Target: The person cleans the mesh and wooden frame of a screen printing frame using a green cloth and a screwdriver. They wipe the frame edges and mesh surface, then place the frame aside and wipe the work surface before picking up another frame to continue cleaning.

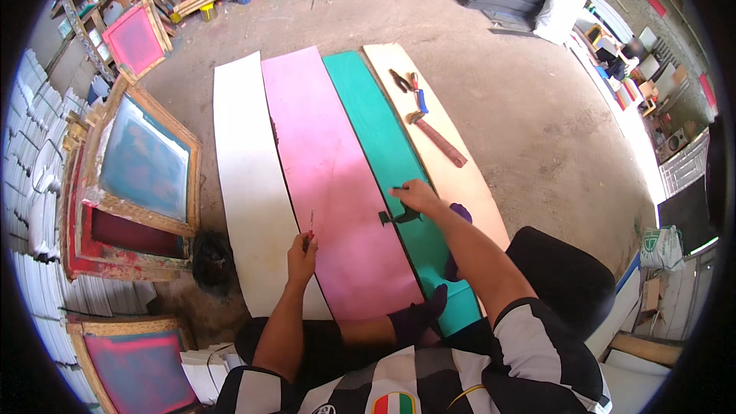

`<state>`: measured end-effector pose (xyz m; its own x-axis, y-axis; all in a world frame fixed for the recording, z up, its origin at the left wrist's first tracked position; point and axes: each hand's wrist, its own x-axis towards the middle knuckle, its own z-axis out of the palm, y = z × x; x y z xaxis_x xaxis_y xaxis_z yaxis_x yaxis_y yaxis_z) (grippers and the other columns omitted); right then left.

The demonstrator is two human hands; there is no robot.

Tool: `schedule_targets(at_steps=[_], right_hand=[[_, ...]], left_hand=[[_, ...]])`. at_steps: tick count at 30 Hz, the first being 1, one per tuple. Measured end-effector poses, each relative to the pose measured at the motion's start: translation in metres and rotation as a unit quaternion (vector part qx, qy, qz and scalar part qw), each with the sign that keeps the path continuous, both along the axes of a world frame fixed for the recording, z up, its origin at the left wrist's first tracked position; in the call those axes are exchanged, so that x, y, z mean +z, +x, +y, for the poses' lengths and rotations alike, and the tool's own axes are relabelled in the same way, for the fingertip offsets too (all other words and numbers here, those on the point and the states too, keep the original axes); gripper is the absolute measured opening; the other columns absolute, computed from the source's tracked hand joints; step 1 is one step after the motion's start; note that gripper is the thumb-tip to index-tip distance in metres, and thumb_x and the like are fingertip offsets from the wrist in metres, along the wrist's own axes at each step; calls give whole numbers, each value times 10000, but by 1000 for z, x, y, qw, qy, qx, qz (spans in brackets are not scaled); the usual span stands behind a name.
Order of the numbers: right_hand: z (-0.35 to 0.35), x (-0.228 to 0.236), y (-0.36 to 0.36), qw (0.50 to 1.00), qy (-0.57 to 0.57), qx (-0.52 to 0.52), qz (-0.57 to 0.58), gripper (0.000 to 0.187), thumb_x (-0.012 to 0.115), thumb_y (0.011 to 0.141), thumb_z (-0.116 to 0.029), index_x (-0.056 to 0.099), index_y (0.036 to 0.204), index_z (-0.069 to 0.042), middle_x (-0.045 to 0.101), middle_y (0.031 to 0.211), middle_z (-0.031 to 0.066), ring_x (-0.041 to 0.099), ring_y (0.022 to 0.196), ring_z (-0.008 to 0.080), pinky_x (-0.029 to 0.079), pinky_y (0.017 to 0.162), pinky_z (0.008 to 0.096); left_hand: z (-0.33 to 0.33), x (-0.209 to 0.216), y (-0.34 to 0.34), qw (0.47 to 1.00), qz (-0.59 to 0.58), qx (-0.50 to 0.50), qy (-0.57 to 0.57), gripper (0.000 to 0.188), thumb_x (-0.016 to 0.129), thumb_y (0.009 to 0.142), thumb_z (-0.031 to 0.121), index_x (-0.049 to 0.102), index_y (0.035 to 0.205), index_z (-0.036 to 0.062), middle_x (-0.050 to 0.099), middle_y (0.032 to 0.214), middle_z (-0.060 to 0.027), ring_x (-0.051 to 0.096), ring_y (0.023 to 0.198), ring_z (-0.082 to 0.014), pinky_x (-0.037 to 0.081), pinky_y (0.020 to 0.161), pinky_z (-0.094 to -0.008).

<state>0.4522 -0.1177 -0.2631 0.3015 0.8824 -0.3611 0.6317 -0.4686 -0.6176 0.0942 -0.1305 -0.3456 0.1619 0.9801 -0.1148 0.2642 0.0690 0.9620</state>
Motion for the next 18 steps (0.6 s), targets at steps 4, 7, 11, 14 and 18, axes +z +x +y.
schedule_targets(at_steps=[4,7,11,14,18], right_hand=[[-47,14,-29,999,-10,-2,37,385,755,774,-370,712,754,12,693,718,167,679,697,295,515,642,420],[-73,-3,-26,999,-17,-7,41,256,762,745,-249,728,827,-9,716,795,153,686,715,268,524,629,394],[-50,-40,-82,994,36,80,70,275,737,742,-230,728,908,-11,718,842,163,691,733,278,524,648,397],[-60,-13,-99,992,40,110,54,308,736,740,-250,724,913,5,711,824,173,695,746,284,524,667,401],[-67,4,-134,988,19,147,52,357,758,752,-324,727,844,19,690,746,150,663,703,236,503,651,382]], left_hand=[[-6,-1,-14,993,74,-33,81,298,646,951,271,623,1095,12,660,807,-112,638,730,-191,508,697,-331],[-13,3,15,989,68,-50,120,289,662,930,260,627,1101,30,688,863,-154,684,793,-262,527,734,-365],[-23,30,-10,987,74,-62,126,301,676,914,261,626,1105,35,706,927,-176,704,863,-310,538,772,-389],[-38,58,5,987,74,-94,112,311,686,907,276,625,1092,33,708,934,-178,704,867,-320,539,771,-400],[-55,47,-10,991,85,-74,77,320,701,895,295,623,1059,31,709,937,-179,704,863,-320,540,759,-412]])
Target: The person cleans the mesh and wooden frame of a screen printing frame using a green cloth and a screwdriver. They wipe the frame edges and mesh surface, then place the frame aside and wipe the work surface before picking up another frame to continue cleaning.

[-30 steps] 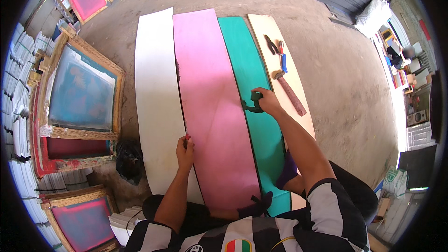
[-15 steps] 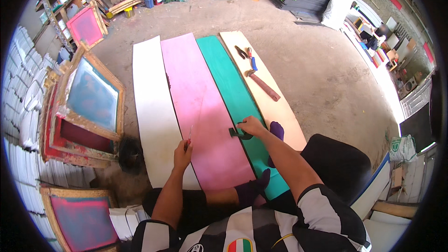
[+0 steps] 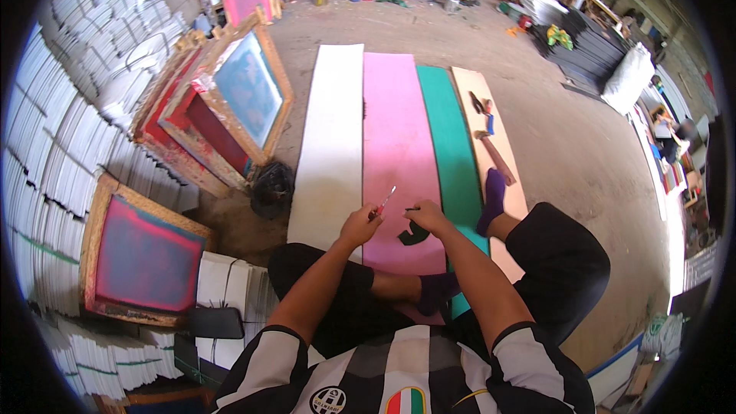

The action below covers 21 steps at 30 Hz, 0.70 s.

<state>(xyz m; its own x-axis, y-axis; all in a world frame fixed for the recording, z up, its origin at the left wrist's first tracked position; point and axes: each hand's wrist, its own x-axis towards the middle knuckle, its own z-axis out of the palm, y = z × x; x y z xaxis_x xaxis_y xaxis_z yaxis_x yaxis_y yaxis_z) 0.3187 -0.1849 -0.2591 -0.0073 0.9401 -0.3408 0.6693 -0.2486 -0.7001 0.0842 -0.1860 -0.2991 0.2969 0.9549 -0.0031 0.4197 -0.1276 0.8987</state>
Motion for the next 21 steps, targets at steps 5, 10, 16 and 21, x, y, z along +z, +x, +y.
schedule_targets(at_steps=[5,10,16,21], right_hand=[[0,-43,-11,999,-32,17,26,314,765,749,-269,719,860,21,676,723,130,655,684,216,504,651,359],[22,-92,12,997,7,81,12,226,704,754,-70,728,966,6,699,798,123,668,739,212,533,709,334],[85,-89,16,996,76,38,-29,216,660,827,-103,747,1014,-39,736,947,156,708,871,273,548,768,386],[158,-69,20,972,130,-22,-196,197,657,886,-210,732,1007,-74,715,1010,147,686,921,352,541,819,445]], left_hand=[[-3,-24,-10,997,32,51,-39,343,722,875,327,631,1027,34,710,911,-170,701,844,-322,539,749,-408],[13,-7,6,994,62,59,-74,358,710,878,342,627,1053,40,714,928,-180,703,884,-335,542,765,-421],[37,-21,21,987,78,94,-105,363,680,892,353,623,1080,48,715,962,-172,696,912,-340,537,781,-431],[60,-36,36,974,128,84,-168,335,654,902,346,616,1063,55,704,951,-163,678,920,-367,522,775,-456]])
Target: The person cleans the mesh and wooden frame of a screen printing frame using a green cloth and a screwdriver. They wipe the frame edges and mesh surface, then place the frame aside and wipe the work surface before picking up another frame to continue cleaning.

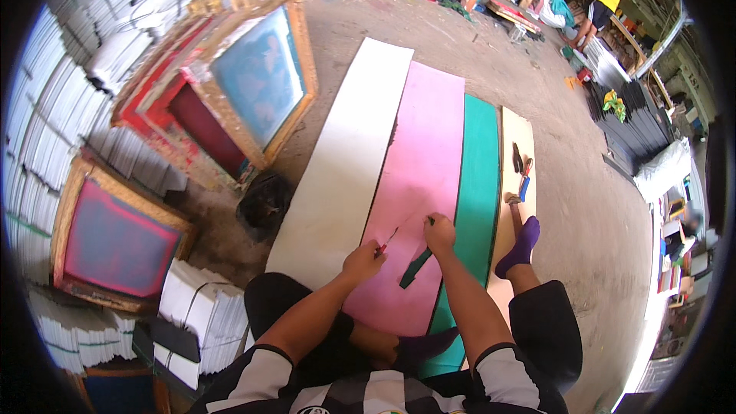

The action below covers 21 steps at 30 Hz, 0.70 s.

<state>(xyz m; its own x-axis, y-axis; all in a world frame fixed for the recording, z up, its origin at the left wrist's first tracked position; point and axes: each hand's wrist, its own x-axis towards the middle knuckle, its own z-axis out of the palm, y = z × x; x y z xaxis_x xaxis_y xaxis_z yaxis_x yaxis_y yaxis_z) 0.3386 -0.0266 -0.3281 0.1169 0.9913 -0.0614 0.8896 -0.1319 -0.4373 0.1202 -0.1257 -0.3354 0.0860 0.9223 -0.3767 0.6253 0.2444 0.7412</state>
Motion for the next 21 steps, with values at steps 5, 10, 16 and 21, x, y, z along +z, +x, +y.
schedule_targets(at_steps=[5,10,16,21], right_hand=[[83,-30,25,993,111,26,-26,180,632,914,-191,698,1045,-87,681,1050,131,669,932,361,538,806,472],[147,-56,35,987,147,42,-56,182,610,936,-202,676,1071,-100,678,1019,122,668,923,365,547,787,467],[171,-79,40,976,171,89,-104,147,580,950,-219,655,1033,-124,674,970,109,674,887,349,556,740,460],[182,-77,40,976,145,111,-120,116,551,935,-156,643,998,-120,671,929,106,675,860,348,557,715,463]], left_hand=[[16,-13,5,999,16,-26,-28,358,655,895,373,609,1051,54,698,932,-163,673,905,-374,509,770,-478],[31,-7,-1,997,-36,64,-37,377,669,893,367,620,1071,39,703,911,-160,686,859,-345,517,758,-455],[42,-9,-11,973,-159,158,-56,366,692,903,296,625,1087,-13,699,865,-141,668,741,-227,520,695,-354],[46,-3,-15,968,-177,169,-63,350,691,915,284,628,1074,-22,654,797,-71,591,682,-124,495,648,-312]])
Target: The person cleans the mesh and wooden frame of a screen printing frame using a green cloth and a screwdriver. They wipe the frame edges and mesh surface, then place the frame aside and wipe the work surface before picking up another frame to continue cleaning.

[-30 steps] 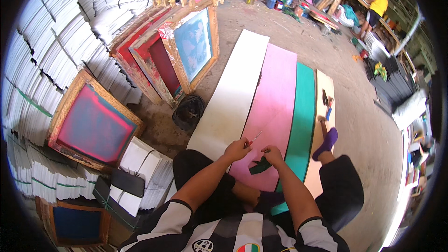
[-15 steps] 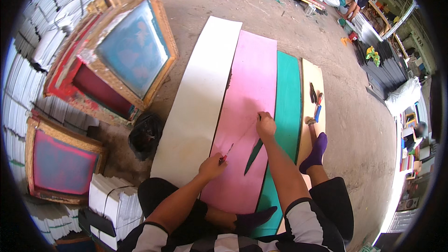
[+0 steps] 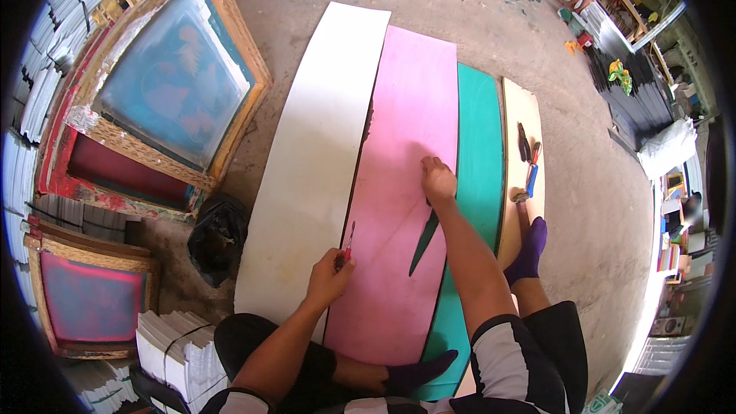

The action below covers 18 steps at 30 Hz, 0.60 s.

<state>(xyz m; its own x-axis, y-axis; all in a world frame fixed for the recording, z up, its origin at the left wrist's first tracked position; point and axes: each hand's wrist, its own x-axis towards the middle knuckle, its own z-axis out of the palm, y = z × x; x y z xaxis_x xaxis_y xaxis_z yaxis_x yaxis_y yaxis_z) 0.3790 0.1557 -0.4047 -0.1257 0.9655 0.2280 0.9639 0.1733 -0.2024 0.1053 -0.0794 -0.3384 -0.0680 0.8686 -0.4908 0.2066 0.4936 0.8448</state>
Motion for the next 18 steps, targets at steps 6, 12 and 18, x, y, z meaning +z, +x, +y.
schedule_targets(at_steps=[6,12,18], right_hand=[[11,4,0,988,-45,48,-140,182,534,905,-96,555,1085,-79,656,1023,119,691,903,311,587,743,412],[18,22,-16,962,-138,15,-235,275,533,917,-107,498,1178,-30,621,1106,141,696,954,275,607,759,381],[-21,37,-68,995,-58,1,75,183,545,971,-197,587,1025,-28,685,960,216,676,907,392,528,764,490]], left_hand=[[2,-3,-2,996,-72,45,30,282,688,928,239,631,1056,-6,628,776,-35,537,588,-74,442,538,-252],[5,13,-8,987,-121,99,27,245,662,957,233,603,1023,5,612,774,-27,541,602,-67,430,512,-249],[11,31,-16,929,-240,274,58,264,600,1007,261,531,1093,20,614,859,-66,558,633,-96,456,527,-252]])
